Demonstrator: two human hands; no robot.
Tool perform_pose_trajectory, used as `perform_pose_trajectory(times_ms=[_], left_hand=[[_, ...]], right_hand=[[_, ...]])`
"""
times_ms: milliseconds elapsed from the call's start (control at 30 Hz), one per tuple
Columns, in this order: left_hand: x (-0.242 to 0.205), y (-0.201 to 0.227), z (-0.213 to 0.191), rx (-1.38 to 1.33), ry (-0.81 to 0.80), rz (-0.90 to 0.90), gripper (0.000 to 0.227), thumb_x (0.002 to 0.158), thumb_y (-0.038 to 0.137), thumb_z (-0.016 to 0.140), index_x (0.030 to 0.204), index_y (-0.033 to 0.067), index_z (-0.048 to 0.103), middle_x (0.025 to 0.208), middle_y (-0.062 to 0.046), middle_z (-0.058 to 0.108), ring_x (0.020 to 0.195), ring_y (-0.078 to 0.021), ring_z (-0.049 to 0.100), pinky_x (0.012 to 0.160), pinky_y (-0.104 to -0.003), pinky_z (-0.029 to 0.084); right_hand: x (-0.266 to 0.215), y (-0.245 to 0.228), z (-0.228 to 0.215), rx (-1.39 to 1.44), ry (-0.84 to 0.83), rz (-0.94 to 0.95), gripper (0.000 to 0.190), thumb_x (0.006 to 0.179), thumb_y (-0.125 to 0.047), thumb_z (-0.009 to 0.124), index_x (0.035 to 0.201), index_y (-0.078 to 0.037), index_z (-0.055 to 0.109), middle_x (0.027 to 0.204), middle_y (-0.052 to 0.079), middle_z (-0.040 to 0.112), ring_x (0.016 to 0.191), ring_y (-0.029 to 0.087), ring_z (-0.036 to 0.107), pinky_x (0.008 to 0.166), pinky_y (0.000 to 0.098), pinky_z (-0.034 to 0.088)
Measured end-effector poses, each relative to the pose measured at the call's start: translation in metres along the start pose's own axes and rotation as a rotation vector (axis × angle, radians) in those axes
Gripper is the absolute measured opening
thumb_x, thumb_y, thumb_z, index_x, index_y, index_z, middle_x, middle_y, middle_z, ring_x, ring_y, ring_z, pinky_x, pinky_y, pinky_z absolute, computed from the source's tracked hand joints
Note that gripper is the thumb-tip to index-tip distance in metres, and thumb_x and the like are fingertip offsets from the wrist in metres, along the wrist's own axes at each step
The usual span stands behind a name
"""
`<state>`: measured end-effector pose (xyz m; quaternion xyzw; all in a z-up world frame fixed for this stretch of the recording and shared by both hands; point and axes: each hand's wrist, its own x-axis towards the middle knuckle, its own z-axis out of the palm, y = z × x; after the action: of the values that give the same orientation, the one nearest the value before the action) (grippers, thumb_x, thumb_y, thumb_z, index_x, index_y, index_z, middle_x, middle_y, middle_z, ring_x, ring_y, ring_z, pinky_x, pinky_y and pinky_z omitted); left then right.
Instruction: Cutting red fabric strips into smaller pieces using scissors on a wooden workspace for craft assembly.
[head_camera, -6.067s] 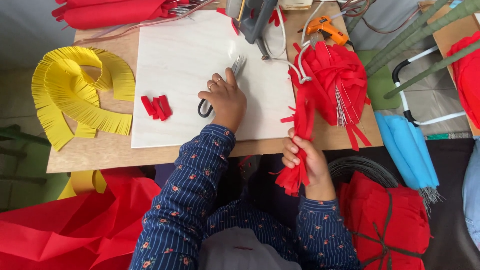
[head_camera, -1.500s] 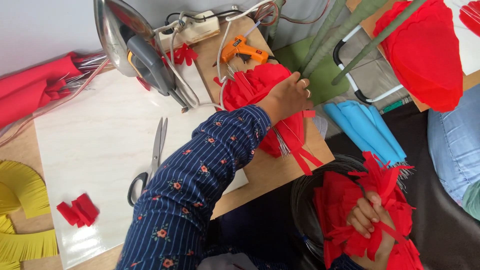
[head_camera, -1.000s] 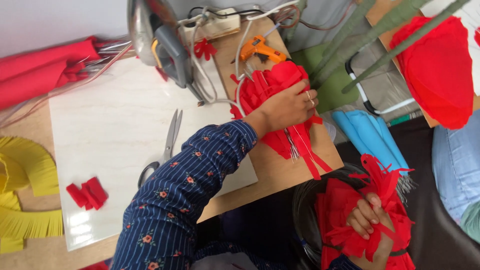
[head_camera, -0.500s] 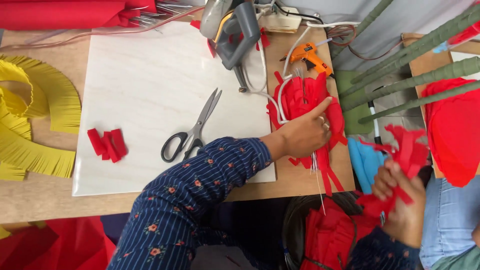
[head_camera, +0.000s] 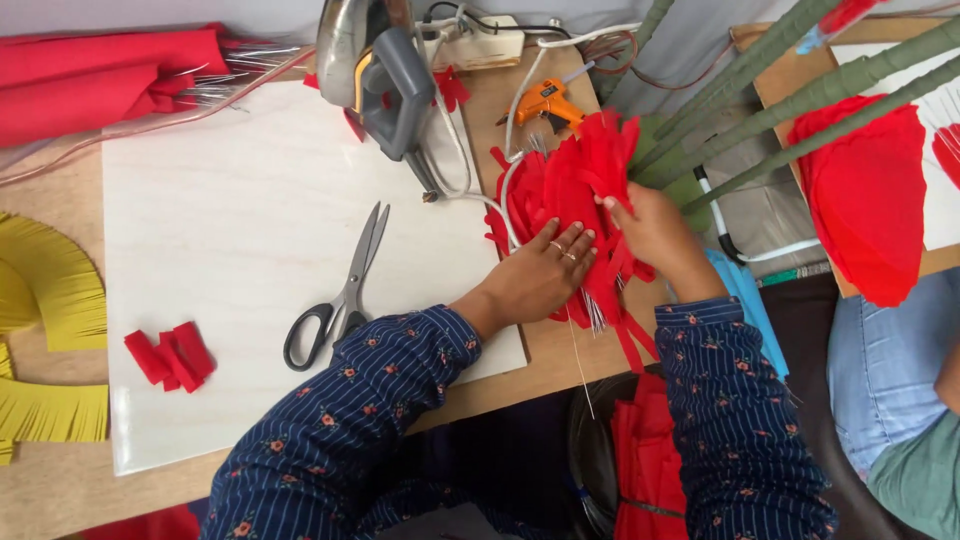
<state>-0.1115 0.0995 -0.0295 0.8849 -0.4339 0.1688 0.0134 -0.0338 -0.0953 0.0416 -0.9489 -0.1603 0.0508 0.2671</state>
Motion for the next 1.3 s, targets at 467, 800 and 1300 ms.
perform_pose_trajectory(times_ms=[467, 800, 1300], left_hand=[[0.001, 0.002, -0.007, -0.008, -0.085, -0.003, 0.052, 0.097, 0.009, 0.054, 0.147, -0.0060, 0.050, 0.153, -0.030, 0.049, 0.145, -0.0450, 0.044, 0.119, -0.065, 0.028], [0.021, -0.001, -0.029, 0.111, -0.016, 0.012, 0.039, 0.092, 0.009, 0.062, 0.131, 0.0036, 0.067, 0.138, -0.020, 0.066, 0.135, -0.0395, 0.056, 0.118, -0.073, 0.023], [0.110, -0.029, -0.037, 0.356, -0.234, 0.043, 0.063, 0.101, 0.027, 0.058, 0.159, 0.0262, 0.035, 0.167, -0.009, 0.032, 0.155, -0.0330, 0.022, 0.116, -0.077, 0.018]], right_hand=[[-0.024, -0.008, 0.002, -0.095, -0.140, 0.048, 0.026, 0.106, -0.023, 0.057, 0.100, 0.001, 0.064, 0.080, 0.024, 0.071, 0.084, 0.044, 0.069, 0.073, 0.0513, 0.053], [-0.027, 0.095, 0.015, 0.461, 0.110, 0.298, 0.033, 0.111, -0.027, 0.062, 0.085, -0.006, 0.062, 0.060, 0.007, 0.056, 0.043, 0.021, 0.057, 0.036, 0.0359, 0.046], [-0.241, 0.066, -0.050, 0.980, 0.390, 0.434, 0.047, 0.104, -0.030, 0.056, 0.143, -0.004, 0.054, 0.068, -0.006, 0.029, 0.056, 0.005, 0.028, 0.049, 0.0194, 0.024]])
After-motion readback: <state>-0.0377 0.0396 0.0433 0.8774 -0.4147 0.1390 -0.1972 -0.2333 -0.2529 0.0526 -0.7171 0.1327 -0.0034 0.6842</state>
